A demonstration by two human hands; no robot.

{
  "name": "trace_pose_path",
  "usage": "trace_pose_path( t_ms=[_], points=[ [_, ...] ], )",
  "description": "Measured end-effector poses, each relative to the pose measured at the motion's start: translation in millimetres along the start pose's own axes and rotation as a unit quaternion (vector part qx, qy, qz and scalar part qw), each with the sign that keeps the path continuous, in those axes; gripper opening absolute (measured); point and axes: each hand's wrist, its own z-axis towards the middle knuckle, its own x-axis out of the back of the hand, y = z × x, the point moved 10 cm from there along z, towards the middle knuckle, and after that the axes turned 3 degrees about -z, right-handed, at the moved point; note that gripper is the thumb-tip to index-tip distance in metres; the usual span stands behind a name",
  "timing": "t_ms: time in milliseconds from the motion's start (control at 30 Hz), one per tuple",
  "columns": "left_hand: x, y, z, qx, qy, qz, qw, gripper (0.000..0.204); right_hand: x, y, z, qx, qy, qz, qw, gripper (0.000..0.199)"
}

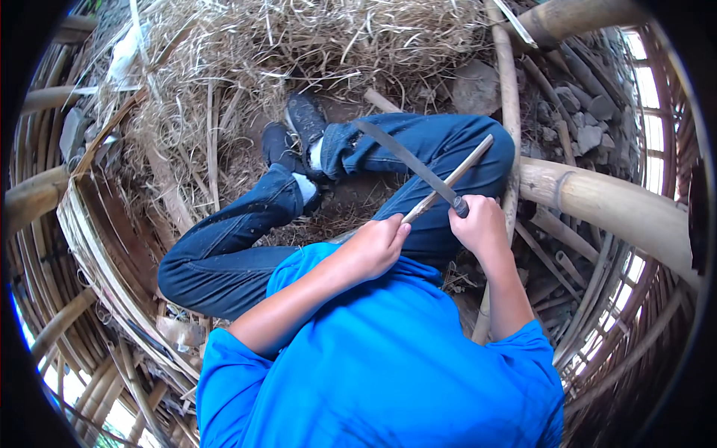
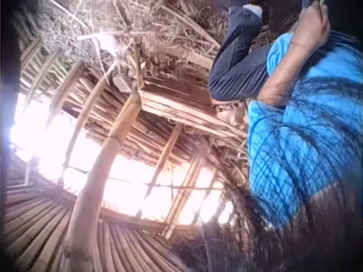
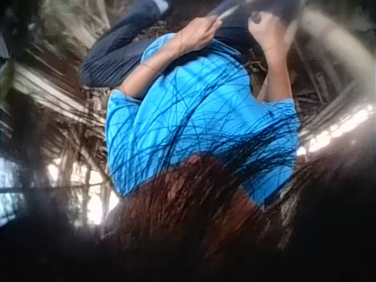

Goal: The person strips bark from a wooden stick using a large knife while seated on the ground.

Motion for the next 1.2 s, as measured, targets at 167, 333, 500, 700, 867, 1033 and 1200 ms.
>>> trace_pose_path(
  t_ms=[167,333,500,700,867,1033,1200],
  points=[
    [3.1,8.5,-1.7,-0.03,0.026,0.011,0.999,0.028,-0.4,5.0,-2.4,-0.025,0.009,0.031,0.999,0.022],
    [6.0,8.7,-5.4,-0.031,0.066,0.063,0.995,0.023,5.5,-0.4,5.4,0.013,0.002,-0.037,0.999,0.019],
    [5.7,6.6,-7.5,-0.024,0.074,0.071,0.994,0.022,1.0,0.6,15.3,0.039,-0.011,-0.084,0.996,0.018],
    [8.3,0.9,-5.2,-0.018,0.087,0.058,0.994,0.025,3.9,-3.7,20.1,0.034,-0.007,-0.084,0.996,0.019],
    [13.5,-6.4,-8.8,-0.016,0.097,0.014,0.995,0.028,-1.2,-18.0,20.0,0.04,-0.004,-0.047,0.998,0.02],
    [26.9,-7.8,-13.8,0.005,0.122,-0.005,0.993,0.03,2.8,-36.6,28.4,0.039,0.013,-0.022,0.999,0.021],
    [38.7,-11.5,-21.9,0.005,0.143,-0.002,0.99,0.03,4.4,-77.6,42.0,0.103,0.037,-0.036,0.993,0.02]
  ],
)
